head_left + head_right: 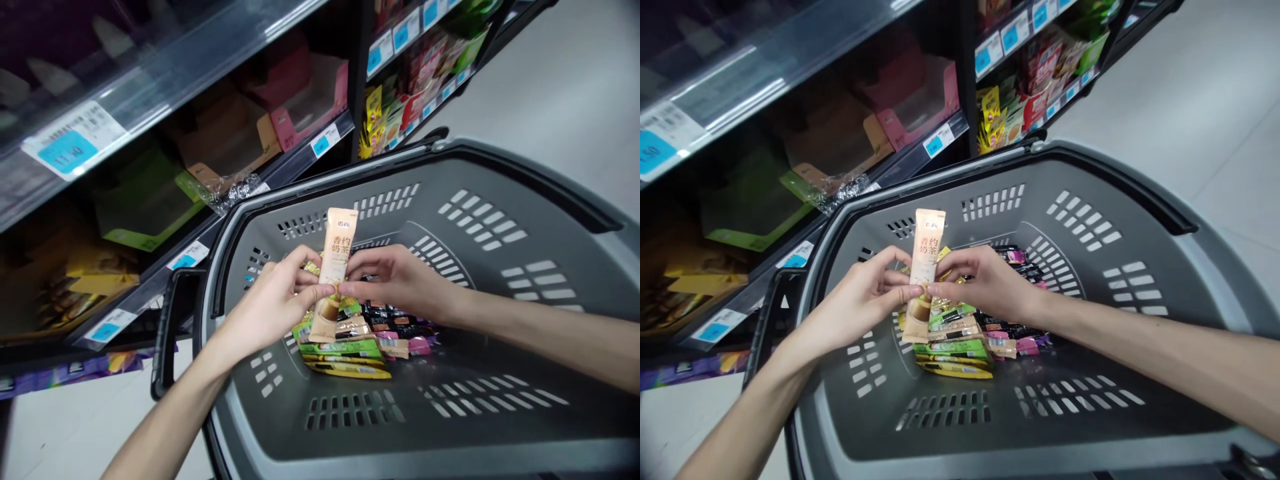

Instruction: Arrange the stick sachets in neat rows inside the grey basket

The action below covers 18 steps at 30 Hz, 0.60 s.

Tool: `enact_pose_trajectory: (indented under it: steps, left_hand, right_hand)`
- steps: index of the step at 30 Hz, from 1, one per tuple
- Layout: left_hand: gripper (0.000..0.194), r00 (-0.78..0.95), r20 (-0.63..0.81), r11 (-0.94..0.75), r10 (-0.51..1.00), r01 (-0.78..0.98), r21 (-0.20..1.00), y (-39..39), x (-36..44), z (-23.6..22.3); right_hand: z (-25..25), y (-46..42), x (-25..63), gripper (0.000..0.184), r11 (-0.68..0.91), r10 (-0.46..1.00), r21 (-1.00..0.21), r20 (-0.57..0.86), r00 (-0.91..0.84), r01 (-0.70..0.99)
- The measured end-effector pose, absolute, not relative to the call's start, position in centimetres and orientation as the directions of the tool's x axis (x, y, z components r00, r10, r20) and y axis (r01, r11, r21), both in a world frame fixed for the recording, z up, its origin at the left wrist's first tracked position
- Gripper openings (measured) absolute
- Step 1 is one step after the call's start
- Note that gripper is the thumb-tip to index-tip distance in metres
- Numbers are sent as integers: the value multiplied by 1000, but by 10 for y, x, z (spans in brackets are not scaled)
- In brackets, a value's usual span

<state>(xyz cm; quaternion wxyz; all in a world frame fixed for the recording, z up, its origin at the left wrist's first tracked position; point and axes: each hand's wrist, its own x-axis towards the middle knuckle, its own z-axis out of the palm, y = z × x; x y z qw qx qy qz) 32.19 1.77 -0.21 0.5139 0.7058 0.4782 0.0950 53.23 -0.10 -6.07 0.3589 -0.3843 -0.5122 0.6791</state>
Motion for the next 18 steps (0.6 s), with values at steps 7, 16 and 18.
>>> enact_pose_trajectory:
  steps: [7,16,18]
  left_hand:
    - [26,534,-358,-168,767,704,690,18,323,2]
    - [34,517,-403,-140,755,728,672,16,324,5]
    - [33,519,-421,-117,744,721,683,16,324,6]
  right_hand:
    - [-60,-1,530,25,-311,882,-942,-239,-405,-122]
    - [-60,-2,529,25,-400,855,-904,-308,-417,-152]
    - [-58,-3,529,25,-421,835,-899,-332,-439,-119]
